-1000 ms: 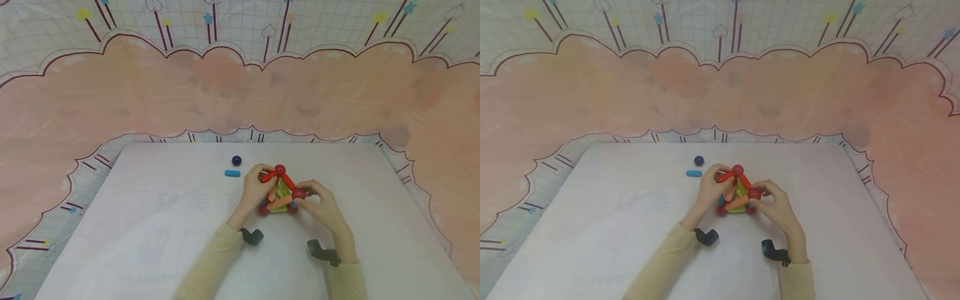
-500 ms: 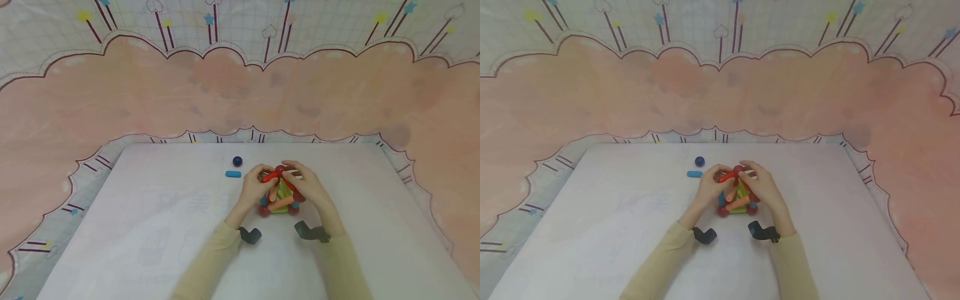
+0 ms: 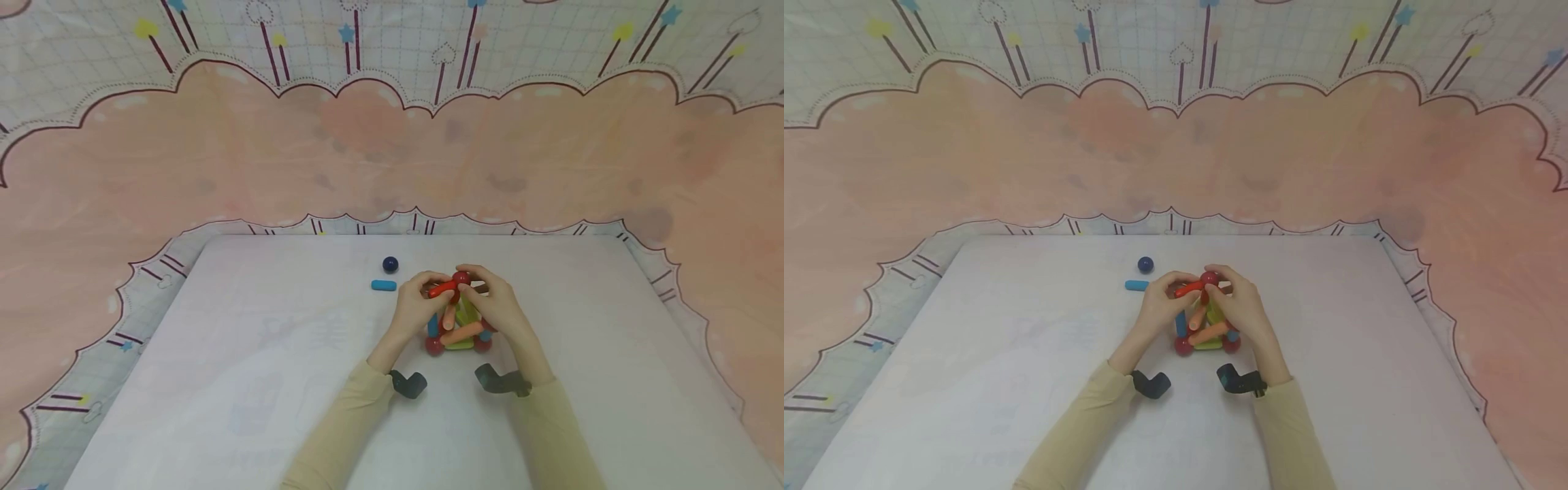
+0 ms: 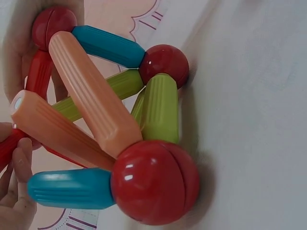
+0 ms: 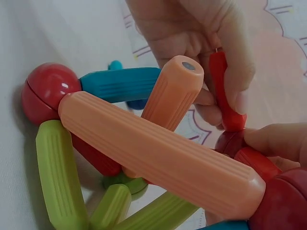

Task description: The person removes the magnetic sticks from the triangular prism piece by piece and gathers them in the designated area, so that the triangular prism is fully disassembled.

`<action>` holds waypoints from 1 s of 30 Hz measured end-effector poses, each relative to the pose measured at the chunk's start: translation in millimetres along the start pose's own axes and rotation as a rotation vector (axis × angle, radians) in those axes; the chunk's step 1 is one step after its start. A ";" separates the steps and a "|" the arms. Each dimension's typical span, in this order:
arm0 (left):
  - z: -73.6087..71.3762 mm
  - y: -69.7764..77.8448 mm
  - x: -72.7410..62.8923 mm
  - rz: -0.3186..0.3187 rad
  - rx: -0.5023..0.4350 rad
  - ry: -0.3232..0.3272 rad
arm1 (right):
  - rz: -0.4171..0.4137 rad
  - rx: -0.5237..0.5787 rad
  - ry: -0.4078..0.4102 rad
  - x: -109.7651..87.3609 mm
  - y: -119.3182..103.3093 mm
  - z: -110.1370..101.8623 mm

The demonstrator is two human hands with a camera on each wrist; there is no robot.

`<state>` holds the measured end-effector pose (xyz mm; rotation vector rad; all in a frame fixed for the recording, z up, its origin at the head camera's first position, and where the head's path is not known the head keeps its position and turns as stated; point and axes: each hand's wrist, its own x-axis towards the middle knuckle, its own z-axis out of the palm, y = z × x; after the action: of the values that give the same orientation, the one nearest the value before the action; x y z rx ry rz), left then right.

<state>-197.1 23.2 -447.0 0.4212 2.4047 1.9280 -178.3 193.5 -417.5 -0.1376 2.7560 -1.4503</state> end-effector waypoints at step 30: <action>-70.4 -22.9 -5.6 -0.024 0.076 0.042 | 0.081 -0.011 -0.027 -0.3 -6.1 -1.5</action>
<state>-209.6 -49.7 -453.6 0.3559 2.5035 1.8594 -177.7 191.2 -411.6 -0.0445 2.7147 -1.4039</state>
